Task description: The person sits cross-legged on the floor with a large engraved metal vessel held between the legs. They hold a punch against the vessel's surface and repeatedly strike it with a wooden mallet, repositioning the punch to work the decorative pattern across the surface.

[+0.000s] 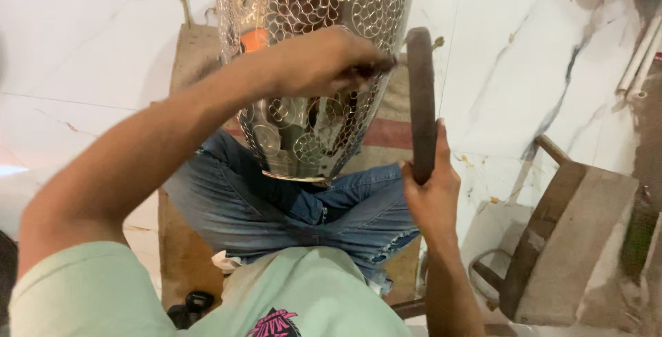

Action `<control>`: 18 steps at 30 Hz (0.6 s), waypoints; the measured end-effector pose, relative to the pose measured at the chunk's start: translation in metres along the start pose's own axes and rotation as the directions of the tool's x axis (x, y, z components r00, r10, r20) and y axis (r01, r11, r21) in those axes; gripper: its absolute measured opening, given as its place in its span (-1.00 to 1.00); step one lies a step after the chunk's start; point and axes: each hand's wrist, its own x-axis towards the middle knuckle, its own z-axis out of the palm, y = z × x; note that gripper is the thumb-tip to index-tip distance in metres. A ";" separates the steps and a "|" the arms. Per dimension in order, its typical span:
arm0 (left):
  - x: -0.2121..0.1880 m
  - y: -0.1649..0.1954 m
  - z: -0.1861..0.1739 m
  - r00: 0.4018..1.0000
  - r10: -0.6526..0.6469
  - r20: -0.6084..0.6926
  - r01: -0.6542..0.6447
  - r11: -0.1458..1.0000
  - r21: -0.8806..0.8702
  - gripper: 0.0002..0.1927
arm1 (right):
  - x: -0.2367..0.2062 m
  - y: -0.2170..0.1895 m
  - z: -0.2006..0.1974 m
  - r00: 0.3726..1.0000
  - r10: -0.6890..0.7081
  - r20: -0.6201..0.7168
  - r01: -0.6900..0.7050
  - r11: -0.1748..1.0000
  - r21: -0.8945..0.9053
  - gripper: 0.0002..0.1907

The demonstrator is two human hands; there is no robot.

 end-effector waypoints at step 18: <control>-0.045 0.003 0.025 0.869 -0.133 -0.477 0.058 0.984 -0.169 -0.66 | 0.131 -0.076 -0.096 0.773 -0.504 0.385 0.631 0.674 -0.384 -0.07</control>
